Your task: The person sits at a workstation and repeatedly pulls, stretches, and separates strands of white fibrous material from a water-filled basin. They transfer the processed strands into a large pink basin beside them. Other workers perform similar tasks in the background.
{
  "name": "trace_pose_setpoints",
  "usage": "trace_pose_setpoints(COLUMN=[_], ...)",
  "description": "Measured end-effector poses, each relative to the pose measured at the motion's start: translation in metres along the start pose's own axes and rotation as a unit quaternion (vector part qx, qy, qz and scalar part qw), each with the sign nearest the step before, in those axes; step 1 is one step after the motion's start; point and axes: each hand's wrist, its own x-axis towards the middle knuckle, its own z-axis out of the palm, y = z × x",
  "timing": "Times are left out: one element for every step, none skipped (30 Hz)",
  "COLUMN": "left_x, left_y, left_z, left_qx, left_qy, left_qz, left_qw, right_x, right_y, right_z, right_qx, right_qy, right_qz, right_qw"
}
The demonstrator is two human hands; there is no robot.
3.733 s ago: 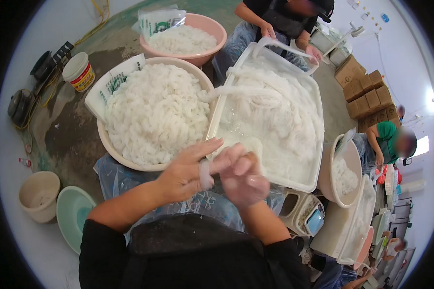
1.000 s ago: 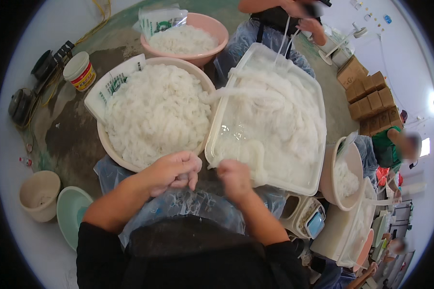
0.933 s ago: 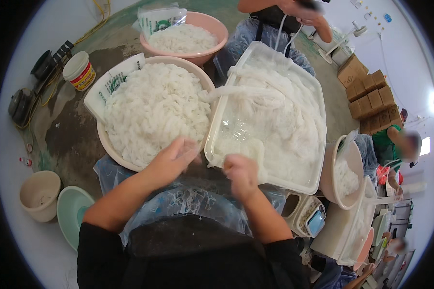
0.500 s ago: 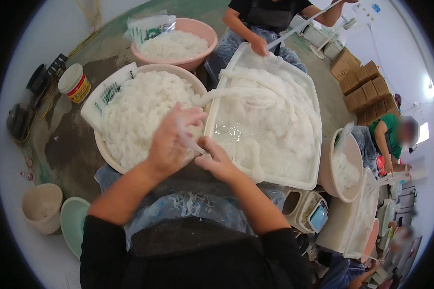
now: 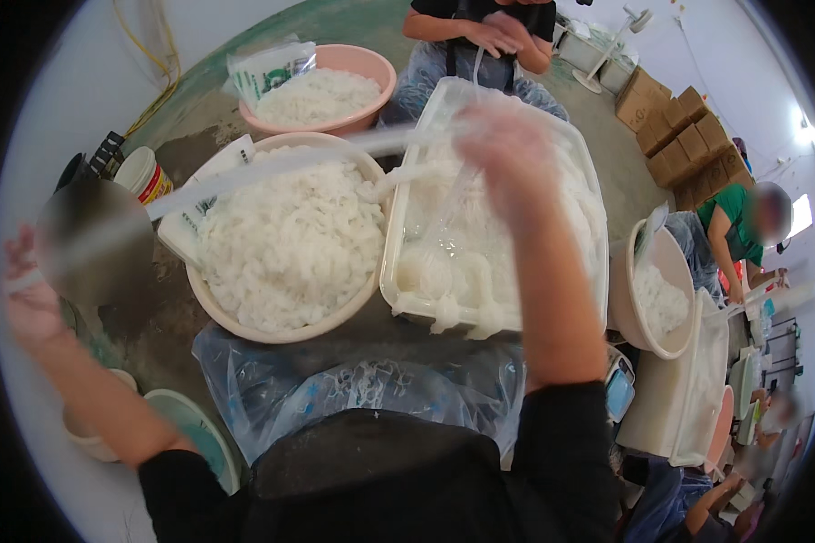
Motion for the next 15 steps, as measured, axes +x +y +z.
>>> trace_pose_setpoints(left_x=[-0.022, -0.044, -0.062, -0.086, -0.104, -0.125, -0.14, -0.152, -0.16, -0.169, -0.176, -0.18, -0.185, -0.186, -0.186], left_y=[-0.031, -0.078, -0.15, -0.223, -0.257, -0.289, -0.312, -0.323, -0.34, -0.349, -0.351, -0.353, -0.352, -0.354, -0.356], left_z=[-0.003, 0.005, 0.013, 0.077, 0.096, 0.113, 0.122, 0.125, 0.127, 0.128, 0.128, 0.129, 0.13, 0.13, 0.13], left_qx=[-0.047, -0.057, -0.029, 0.026, 0.107, 0.102, 0.134, 0.187, 0.223, 0.252, 0.283, 0.321, 0.362, 0.398, 0.461], left_qy=[-0.004, -0.002, 0.026, 0.133, 0.105, 0.081, 0.026, -0.011, -0.055, -0.102, -0.145, -0.181, -0.216, -0.251, -0.276], left_qz=[-0.035, -0.049, 0.018, 0.031, -0.007, -0.084, -0.106, -0.116, -0.134, -0.144, -0.15, -0.135, -0.119, -0.103, -0.039], left_qw=[0.998, 0.997, 0.999, 0.99, 0.989, 0.988, 0.985, 0.975, 0.964, 0.952, 0.936, 0.92, 0.899, 0.876, 0.842], right_x=[0.03, 0.05, 0.067, 0.064, 0.064, 0.05, 0.034, 0.013, -0.01, -0.02, -0.041, -0.068, -0.09, -0.108, -0.125], right_y=[-0.03, -0.053, -0.08, -0.088, -0.096, -0.085, -0.071, -0.052, -0.038, -0.024, -0.002, 0.015, 0.032, 0.045, 0.053], right_z=[-0.013, -0.023, -0.033, -0.033, -0.03, -0.031, -0.031, -0.022, -0.017, -0.029, -0.032, -0.034, -0.024, -0.009, 0.008], right_qx=[0.018, 0.001, -0.024, -0.021, 0.008, -0.045, -0.094, -0.152, -0.232, -0.478, -0.537, -0.595, -0.484, -0.363, -0.291], right_qy=[-0.044, -0.116, -0.185, -0.175, -0.169, -0.097, -0.025, -0.023, -0.032, -0.21, -0.241, -0.268, -0.223, -0.173, -0.201], right_qz=[-0.105, -0.16, -0.212, -0.19, -0.175, -0.146, -0.115, 0.006, 0.127, 0.175, 0.123, 0.074, 0.036, -0.001, 0.008], right_qw=[0.993, 0.98, 0.959, 0.966, 0.97, 0.984, 0.989, 0.988, 0.964, 0.835, 0.799, 0.754, 0.846, 0.916, 0.935])
